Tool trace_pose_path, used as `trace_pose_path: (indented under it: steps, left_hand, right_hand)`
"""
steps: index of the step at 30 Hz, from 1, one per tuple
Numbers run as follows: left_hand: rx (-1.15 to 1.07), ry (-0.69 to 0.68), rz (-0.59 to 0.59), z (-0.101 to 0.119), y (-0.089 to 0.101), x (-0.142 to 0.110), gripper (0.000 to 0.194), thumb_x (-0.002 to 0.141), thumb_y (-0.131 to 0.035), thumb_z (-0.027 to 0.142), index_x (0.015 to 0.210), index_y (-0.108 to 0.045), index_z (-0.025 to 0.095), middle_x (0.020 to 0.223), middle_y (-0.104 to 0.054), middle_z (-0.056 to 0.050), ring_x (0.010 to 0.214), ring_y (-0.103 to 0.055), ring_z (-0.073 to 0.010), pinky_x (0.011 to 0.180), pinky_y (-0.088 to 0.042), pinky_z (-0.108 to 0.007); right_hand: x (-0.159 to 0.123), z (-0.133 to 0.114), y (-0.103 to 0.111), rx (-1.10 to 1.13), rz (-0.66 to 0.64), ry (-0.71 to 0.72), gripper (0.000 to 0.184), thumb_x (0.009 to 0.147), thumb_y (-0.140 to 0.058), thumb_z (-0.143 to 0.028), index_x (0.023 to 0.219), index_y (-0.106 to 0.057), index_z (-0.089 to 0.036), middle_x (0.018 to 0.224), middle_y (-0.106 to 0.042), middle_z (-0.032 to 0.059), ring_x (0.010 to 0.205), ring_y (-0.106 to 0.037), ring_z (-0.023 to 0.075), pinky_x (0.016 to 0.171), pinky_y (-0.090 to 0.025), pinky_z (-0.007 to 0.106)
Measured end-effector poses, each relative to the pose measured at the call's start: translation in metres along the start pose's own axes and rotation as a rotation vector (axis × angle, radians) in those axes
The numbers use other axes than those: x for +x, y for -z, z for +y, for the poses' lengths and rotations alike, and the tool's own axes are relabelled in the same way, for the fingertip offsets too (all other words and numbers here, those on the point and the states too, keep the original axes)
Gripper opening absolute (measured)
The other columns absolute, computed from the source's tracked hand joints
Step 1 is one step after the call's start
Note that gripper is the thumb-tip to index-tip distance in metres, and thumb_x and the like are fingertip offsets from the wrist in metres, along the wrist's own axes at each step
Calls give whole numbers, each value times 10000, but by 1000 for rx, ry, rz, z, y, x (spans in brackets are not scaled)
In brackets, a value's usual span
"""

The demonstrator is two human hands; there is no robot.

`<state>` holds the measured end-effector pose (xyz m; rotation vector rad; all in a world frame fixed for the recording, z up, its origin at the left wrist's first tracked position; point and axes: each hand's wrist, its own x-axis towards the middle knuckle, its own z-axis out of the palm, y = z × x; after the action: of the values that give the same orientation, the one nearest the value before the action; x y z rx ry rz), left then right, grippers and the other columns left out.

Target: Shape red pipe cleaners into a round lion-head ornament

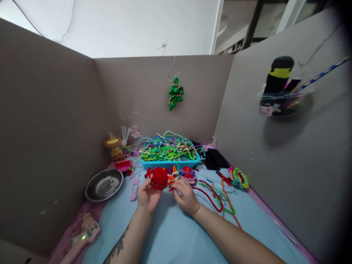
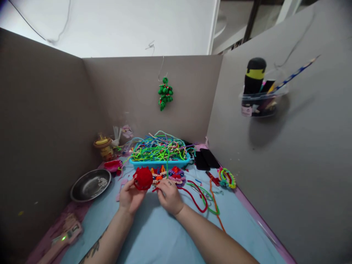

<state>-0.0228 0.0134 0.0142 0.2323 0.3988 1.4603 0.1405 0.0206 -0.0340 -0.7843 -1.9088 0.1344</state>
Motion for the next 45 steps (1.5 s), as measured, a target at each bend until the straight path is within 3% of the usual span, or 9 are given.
trace_pose_path:
  steps: [9, 14, 21, 27, 33, 38, 45]
  left_hand:
    - [82, 44, 97, -13, 0, 1, 120, 767, -591, 108, 844, -634, 190, 843, -705, -2, 764, -655, -150, 695, -519, -271]
    - [121, 116, 123, -19, -4, 0, 138, 844, -524, 182, 936, -624, 156, 904, -711, -73, 824, -666, -185, 755, -530, -328]
    - [61, 162, 205, -19, -6, 3, 216, 895, -428, 185, 937, -630, 120, 849, -723, -85, 778, -679, -167, 721, -540, -280]
    - [162, 140, 175, -20, -3, 0, 183, 826, -532, 137, 987, -620, 140, 889, -716, -80, 795, -676, -171, 726, -532, -276]
    - [381, 28, 35, -32, -4, -10, 328, 695, -696, 138, 1008, -602, 171, 1026, -682, -73, 915, -642, -183, 796, -492, -281]
    - [476, -58, 36, -42, -2, -11, 309, 614, -758, 145, 883, -607, 163, 938, -701, -66, 883, -642, -186, 810, -461, -285]
    - [648, -185, -41, -46, 9, -8, 207, 654, -724, 140, 821, -602, 157, 897, -696, -70, 860, -629, -181, 801, -434, -266]
  right_hand:
    - [4, -3, 6, 122, 25, -152, 206, 857, -429, -141, 968, -593, -196, 868, -605, 68, 834, -562, 179, 727, -466, 306]
    - [-2, 0, 7, 98, -52, -208, 152, 854, -447, -170, 858, -598, -185, 754, -573, 43, 724, -551, 165, 646, -447, 275]
    - [-2, 1, 6, 135, -46, -210, 149, 850, -454, -166, 897, -593, -191, 784, -586, 47, 754, -558, 166, 659, -458, 276]
    - [-3, -5, 6, 191, 19, -351, 192, 851, -480, -203, 1024, -564, -195, 906, -631, 64, 795, -601, 169, 665, -489, 260]
    - [-5, -6, 11, 278, 61, -485, 189, 890, -428, -258, 1003, -566, -196, 900, -637, 53, 801, -602, 172, 703, -488, 268]
    - [-5, -5, 15, 280, 75, -496, 212, 905, -408, -256, 985, -597, -202, 869, -635, 47, 772, -588, 168, 710, -478, 275]
    - [-5, -9, 17, 228, 101, -446, 220, 890, -430, -226, 948, -641, -204, 876, -615, 62, 863, -569, 186, 783, -459, 316]
